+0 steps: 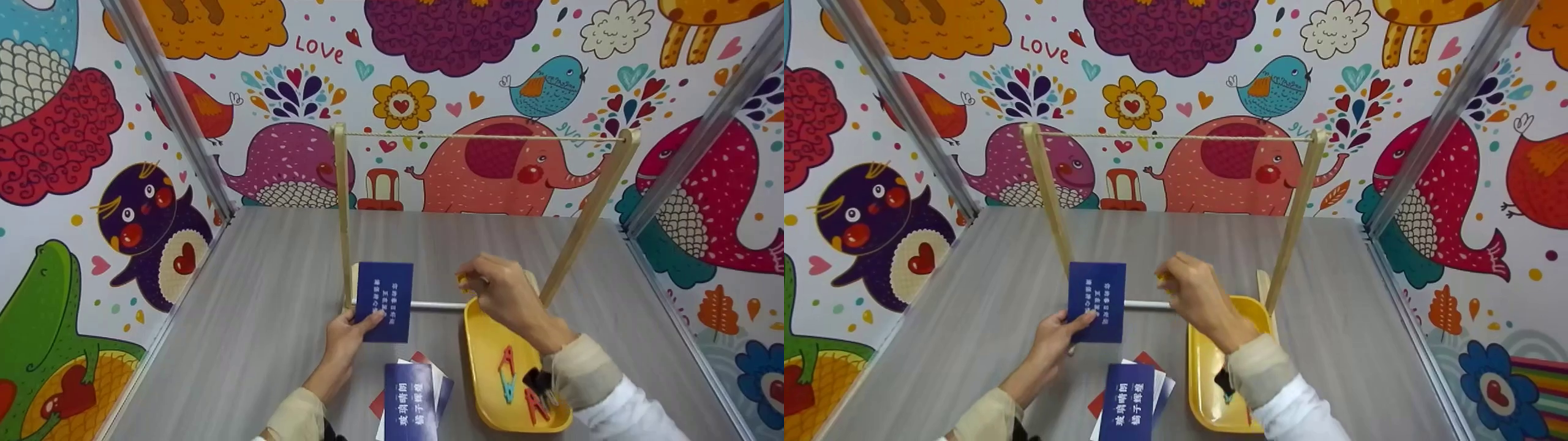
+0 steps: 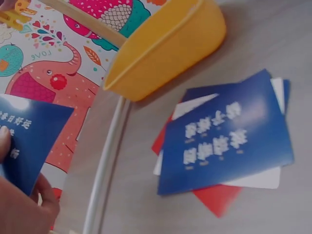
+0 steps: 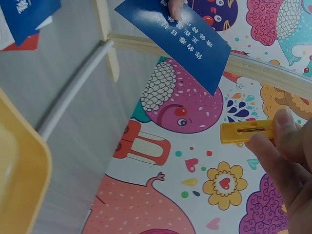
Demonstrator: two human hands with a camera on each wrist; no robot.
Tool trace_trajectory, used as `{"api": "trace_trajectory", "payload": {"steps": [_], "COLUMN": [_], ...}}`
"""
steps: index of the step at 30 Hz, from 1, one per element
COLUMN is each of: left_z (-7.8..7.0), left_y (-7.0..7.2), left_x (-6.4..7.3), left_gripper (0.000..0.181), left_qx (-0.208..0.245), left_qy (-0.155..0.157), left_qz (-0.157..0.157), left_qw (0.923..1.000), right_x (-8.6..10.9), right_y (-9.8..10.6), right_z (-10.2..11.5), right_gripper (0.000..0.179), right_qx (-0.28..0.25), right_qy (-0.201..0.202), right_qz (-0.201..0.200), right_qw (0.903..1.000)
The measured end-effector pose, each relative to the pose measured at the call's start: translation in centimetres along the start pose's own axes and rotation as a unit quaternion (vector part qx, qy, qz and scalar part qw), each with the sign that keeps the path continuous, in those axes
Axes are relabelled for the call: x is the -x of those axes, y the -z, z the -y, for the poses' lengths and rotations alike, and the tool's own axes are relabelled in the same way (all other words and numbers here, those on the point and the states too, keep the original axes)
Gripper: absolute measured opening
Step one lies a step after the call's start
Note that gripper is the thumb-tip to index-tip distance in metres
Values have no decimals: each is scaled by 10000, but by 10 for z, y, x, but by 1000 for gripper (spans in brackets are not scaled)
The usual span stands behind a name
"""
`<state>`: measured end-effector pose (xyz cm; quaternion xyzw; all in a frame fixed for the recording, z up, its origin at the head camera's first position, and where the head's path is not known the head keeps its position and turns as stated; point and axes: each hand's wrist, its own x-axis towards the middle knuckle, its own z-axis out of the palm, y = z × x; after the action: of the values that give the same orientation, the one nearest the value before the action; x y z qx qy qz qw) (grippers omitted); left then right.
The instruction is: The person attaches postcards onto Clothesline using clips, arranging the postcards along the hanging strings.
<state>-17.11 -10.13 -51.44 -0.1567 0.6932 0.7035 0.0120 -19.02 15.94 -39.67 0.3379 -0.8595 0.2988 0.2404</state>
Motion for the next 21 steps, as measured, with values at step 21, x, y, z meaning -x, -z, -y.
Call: {"api": "trace_trajectory", "payload": {"steps": [21], "left_z": [-104], "left_y": [-11], "left_x": [-37], "left_gripper": [41], "left_qx": [1676], "left_qy": [-16], "left_qz": [-140], "left_qw": [9858], "right_x": [-145], "right_y": [47], "right_z": [44], "right_gripper": [10], "right_qx": [-440], "right_qy": [-513], "right_qz": [187], "right_qw": [9975]}}
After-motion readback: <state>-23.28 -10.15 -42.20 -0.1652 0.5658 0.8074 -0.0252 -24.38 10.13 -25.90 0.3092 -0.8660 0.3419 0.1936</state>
